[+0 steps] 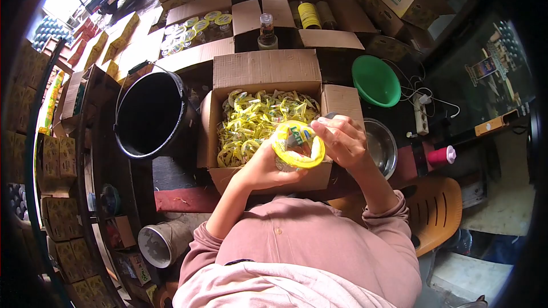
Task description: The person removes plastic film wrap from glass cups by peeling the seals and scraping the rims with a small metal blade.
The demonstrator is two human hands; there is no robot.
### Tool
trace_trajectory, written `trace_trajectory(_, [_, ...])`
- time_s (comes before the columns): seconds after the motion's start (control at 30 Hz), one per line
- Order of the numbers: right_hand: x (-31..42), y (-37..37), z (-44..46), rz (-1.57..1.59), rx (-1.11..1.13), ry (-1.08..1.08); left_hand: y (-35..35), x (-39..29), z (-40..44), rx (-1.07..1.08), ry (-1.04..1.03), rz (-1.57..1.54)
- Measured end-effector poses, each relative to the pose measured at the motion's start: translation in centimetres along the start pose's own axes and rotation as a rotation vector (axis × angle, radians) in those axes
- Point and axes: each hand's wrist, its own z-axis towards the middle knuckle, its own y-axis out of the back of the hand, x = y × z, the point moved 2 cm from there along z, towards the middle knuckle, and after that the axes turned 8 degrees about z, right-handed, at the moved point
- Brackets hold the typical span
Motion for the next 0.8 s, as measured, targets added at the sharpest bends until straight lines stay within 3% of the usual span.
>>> trace_trajectory(0.2, [-0.2, -0.5, -0.5, 0.068, -0.044, 0.005, -0.4, 0.4, -0.4, 0.271, 0.181, -0.325])
trace_trajectory(0.27, [-0.2, -0.7, -0.5, 0.09, -0.061, 0.019, -0.7, 2.0, -0.5, 0.427, 0.184, -0.431])
trace_trajectory(0.4, [-0.4, -0.8, -0.6, 0.08, -0.033, 0.003, -0.4, 2.0, 0.2, 0.428, 0.022, -0.458])
trace_trajectory(0.5, [-0.8, -0.7, -0.2, 0.04, -0.04, -0.004, 0.1, 2.1, 0.2, 0.189, 0.062, -0.414])
trace_trajectory(0.6, [-1.1, -0.4, 0.1, 0.005, -0.014, -0.017, 0.7, 1.9, 0.6, -0.034, -0.082, -0.132])
trace_trajectory(0.7, [-1.4, -0.1, 0.2, -0.039, 0.038, -0.007, 0.8, 1.6, 0.5, -0.118, 0.002, -0.108])
trace_trajectory(0.8, [-1.3, -0.2, 0.3, -0.043, 0.082, 0.003, 0.4, 1.7, 0.7, -0.181, -0.07, 0.095])
